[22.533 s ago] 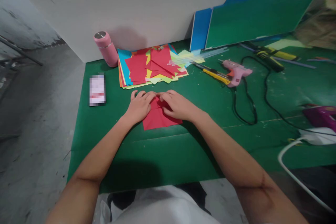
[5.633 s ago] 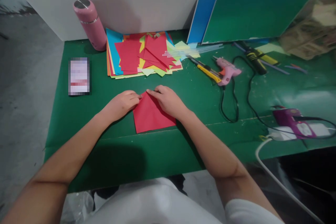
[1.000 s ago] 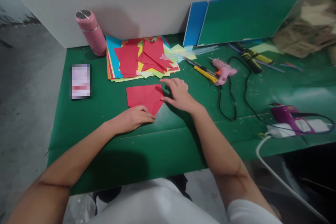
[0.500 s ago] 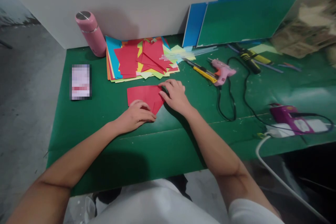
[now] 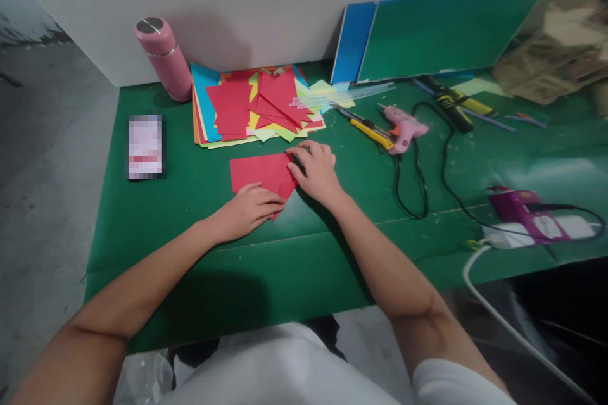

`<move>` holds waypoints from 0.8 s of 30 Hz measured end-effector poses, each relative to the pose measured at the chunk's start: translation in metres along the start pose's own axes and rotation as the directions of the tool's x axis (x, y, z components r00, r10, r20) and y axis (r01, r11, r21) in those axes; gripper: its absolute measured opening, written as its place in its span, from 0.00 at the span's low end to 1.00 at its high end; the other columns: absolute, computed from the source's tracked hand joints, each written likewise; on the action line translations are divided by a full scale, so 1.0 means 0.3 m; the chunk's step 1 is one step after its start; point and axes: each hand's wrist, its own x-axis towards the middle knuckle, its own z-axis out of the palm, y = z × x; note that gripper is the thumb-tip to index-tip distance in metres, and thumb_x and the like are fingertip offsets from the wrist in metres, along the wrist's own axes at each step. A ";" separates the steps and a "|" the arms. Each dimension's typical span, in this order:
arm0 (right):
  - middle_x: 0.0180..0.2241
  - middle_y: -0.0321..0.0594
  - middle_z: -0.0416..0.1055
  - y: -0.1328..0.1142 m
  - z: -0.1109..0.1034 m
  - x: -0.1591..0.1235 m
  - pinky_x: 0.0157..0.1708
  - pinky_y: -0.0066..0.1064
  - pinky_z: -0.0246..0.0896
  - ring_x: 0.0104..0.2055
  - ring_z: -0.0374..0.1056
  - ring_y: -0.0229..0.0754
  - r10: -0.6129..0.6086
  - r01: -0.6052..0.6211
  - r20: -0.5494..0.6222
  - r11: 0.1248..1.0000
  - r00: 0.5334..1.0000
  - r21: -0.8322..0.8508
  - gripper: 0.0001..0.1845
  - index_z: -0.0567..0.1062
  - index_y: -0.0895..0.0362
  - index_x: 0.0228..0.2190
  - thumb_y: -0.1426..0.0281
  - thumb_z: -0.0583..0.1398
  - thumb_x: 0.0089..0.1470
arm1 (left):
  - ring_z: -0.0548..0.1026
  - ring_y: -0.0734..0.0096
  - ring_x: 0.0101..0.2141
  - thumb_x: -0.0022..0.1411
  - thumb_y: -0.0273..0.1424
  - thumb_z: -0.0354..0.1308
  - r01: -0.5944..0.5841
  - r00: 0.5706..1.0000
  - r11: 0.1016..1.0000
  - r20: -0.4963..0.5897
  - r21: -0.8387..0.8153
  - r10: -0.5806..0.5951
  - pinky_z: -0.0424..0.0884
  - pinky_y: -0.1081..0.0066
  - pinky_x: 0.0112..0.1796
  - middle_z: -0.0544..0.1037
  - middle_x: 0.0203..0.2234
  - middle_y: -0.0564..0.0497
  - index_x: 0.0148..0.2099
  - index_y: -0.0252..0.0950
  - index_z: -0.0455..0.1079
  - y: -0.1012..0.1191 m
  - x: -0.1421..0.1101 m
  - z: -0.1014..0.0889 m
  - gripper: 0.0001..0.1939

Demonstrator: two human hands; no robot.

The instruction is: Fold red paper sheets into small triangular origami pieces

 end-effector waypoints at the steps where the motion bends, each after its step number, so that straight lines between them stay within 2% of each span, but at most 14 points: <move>1: 0.51 0.51 0.67 0.000 -0.001 0.000 0.42 0.50 0.57 0.50 0.59 0.60 -0.005 0.005 -0.003 1.000 1.000 0.008 0.17 0.73 0.52 0.48 0.61 0.54 0.59 | 0.71 0.63 0.52 0.71 0.30 0.46 -0.010 1.000 1.000 -0.004 0.009 0.010 0.61 0.51 0.59 0.76 0.51 0.46 0.55 0.40 0.72 -0.002 0.000 0.001 0.17; 3: 0.50 0.50 0.68 0.002 -0.003 0.004 0.42 0.49 0.58 0.50 0.60 0.58 -0.003 0.003 -0.013 0.999 1.000 0.034 0.14 0.73 0.52 0.44 0.62 0.55 0.59 | 0.68 0.58 0.55 0.70 0.30 0.48 -0.022 1.000 0.999 -0.010 0.046 0.022 0.62 0.49 0.58 0.76 0.52 0.46 0.53 0.41 0.74 -0.005 0.000 0.003 0.16; 6: 0.44 0.47 0.72 0.007 -0.005 0.014 0.43 0.47 0.58 0.47 0.63 0.55 -0.010 0.011 -0.011 0.993 1.000 0.122 0.09 0.73 0.53 0.39 0.65 0.56 0.57 | 0.64 0.54 0.60 0.69 0.29 0.50 -0.014 1.000 0.996 0.015 0.084 0.013 0.57 0.45 0.60 0.73 0.55 0.45 0.53 0.42 0.74 -0.005 -0.002 0.004 0.15; 10: 0.33 0.41 0.74 0.002 -0.001 0.017 0.38 0.40 0.63 0.37 0.68 0.47 0.032 -0.028 -0.006 0.938 0.999 0.346 0.06 0.73 0.53 0.35 0.69 0.57 0.54 | 0.64 0.59 0.61 0.71 0.32 0.48 0.075 0.996 0.996 0.045 0.038 -0.077 0.54 0.47 0.63 0.73 0.56 0.47 0.58 0.40 0.69 -0.001 -0.002 0.003 0.17; 14: 0.33 0.40 0.75 -0.021 -0.004 0.004 0.34 0.36 0.64 0.33 0.69 0.43 0.084 -0.053 -0.046 0.881 0.995 0.469 0.08 0.76 0.54 0.36 0.68 0.58 0.55 | 0.65 0.60 0.60 0.72 0.32 0.45 0.069 0.997 0.996 0.041 0.063 -0.072 0.54 0.48 0.63 0.72 0.57 0.45 0.58 0.38 0.69 0.005 0.001 0.005 0.18; 16: 0.34 0.40 0.76 -0.030 -0.011 -0.002 0.36 0.36 0.65 0.35 0.70 0.43 0.022 0.011 -0.071 0.898 0.997 0.440 0.08 0.77 0.54 0.35 0.67 0.58 0.57 | 0.65 0.60 0.60 0.72 0.32 0.45 0.061 0.998 0.993 0.026 0.098 -0.064 0.56 0.49 0.62 0.71 0.57 0.44 0.57 0.37 0.70 0.008 0.002 0.005 0.18; 18: 0.35 0.40 0.76 -0.033 -0.016 -0.003 0.39 0.38 0.65 0.38 0.70 0.43 -0.108 0.132 -0.082 0.912 0.991 0.388 0.09 0.78 0.52 0.35 0.66 0.57 0.59 | 0.65 0.57 0.59 0.71 0.33 0.46 0.079 0.997 0.987 -0.001 0.139 -0.079 0.58 0.49 0.61 0.71 0.56 0.42 0.56 0.36 0.70 0.011 0.002 0.005 0.18; 21: 0.37 0.42 0.77 -0.027 -0.017 0.002 0.44 0.41 0.65 0.41 0.70 0.45 -0.333 0.343 -0.088 0.882 0.939 0.324 0.11 0.79 0.52 0.34 0.66 0.56 0.61 | 0.65 0.51 0.58 0.69 0.36 0.51 0.128 0.992 0.973 -0.047 0.194 -0.121 0.60 0.46 0.59 0.70 0.56 0.40 0.56 0.36 0.71 0.012 -0.001 0.000 0.18; 24: 0.39 0.43 0.77 -0.025 -0.014 0.004 0.44 0.42 0.65 0.42 0.70 0.45 -0.447 0.441 -0.048 0.851 0.893 0.286 0.13 0.79 0.52 0.35 0.67 0.54 0.63 | 0.64 0.47 0.58 0.65 0.39 0.56 0.192 0.980 0.963 -0.088 0.189 -0.178 0.60 0.43 0.57 0.68 0.55 0.40 0.54 0.38 0.71 0.009 -0.003 -0.004 0.18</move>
